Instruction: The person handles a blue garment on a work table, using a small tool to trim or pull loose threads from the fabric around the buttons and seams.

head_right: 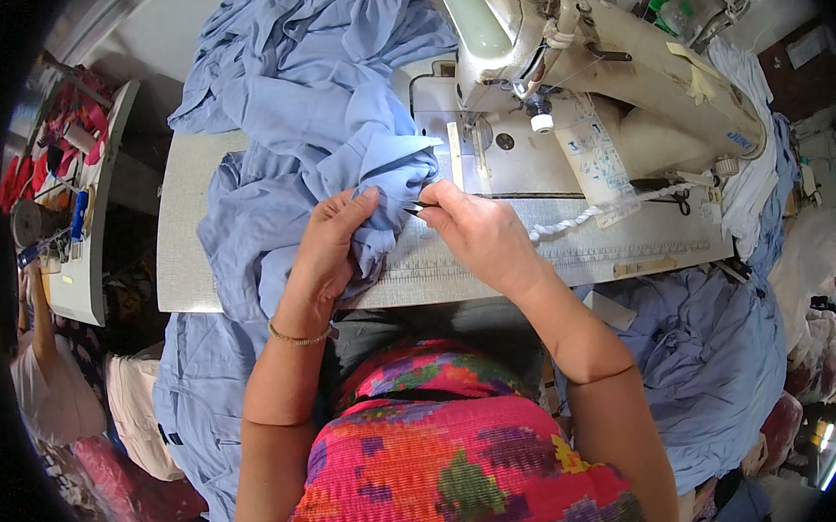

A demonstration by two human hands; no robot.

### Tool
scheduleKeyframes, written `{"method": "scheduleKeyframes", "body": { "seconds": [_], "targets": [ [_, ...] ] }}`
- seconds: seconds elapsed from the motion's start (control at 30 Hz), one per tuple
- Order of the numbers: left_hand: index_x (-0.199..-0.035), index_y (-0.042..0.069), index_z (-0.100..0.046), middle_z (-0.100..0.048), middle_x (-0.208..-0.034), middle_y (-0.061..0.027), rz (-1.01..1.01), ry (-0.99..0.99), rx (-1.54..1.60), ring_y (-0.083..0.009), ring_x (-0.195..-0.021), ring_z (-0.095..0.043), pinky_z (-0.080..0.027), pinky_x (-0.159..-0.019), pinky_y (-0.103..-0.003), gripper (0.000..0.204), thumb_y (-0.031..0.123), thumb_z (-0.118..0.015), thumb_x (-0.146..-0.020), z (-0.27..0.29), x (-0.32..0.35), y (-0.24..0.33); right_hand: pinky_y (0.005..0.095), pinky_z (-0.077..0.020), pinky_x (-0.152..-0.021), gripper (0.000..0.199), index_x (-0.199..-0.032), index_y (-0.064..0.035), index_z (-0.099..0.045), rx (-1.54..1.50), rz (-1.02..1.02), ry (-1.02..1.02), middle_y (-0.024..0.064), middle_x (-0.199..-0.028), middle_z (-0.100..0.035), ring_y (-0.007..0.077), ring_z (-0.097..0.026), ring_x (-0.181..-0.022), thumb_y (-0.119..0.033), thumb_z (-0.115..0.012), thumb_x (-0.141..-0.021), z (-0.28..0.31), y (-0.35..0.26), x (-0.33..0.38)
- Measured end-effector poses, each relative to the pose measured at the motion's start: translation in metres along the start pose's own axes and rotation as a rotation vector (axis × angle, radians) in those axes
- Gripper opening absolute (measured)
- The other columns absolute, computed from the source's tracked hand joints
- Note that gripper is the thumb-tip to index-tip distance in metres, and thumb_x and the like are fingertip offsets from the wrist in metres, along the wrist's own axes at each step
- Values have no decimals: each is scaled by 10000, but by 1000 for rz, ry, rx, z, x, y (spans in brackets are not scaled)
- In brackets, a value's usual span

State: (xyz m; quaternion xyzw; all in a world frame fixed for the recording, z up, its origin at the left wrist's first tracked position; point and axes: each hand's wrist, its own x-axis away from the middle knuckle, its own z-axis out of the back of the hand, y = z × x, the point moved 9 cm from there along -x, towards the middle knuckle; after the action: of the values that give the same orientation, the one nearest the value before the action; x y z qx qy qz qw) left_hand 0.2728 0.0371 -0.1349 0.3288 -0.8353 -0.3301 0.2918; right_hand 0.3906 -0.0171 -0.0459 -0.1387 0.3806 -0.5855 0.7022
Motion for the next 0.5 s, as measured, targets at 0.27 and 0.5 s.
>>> {"method": "scheduleKeyframes", "body": {
  "seconds": [0.27, 0.5],
  "targets": [
    [-884, 7, -643, -643, -741, -31, -11, 31, -17, -78, -558, -558, -425, -509, -203, 203, 202, -587, -897, -2, 1, 2, 411, -482, -576, 142, -940, -57, -547, 61, -10, -21, 165, -726, -619, 351, -619, -685, -138, -612, -843, -6, 4, -4],
    [-878, 6, -644, -644, -736, -34, -14, 19, -3, -79, -548, -559, -433, -505, -201, 207, 207, -596, -892, -3, 1, 1, 410, -482, -582, 138, -944, -59, -547, 69, 8, -8, 174, -732, -619, 354, -618, -695, -134, -607, -846, -4, -2, -4]
  ]
}}
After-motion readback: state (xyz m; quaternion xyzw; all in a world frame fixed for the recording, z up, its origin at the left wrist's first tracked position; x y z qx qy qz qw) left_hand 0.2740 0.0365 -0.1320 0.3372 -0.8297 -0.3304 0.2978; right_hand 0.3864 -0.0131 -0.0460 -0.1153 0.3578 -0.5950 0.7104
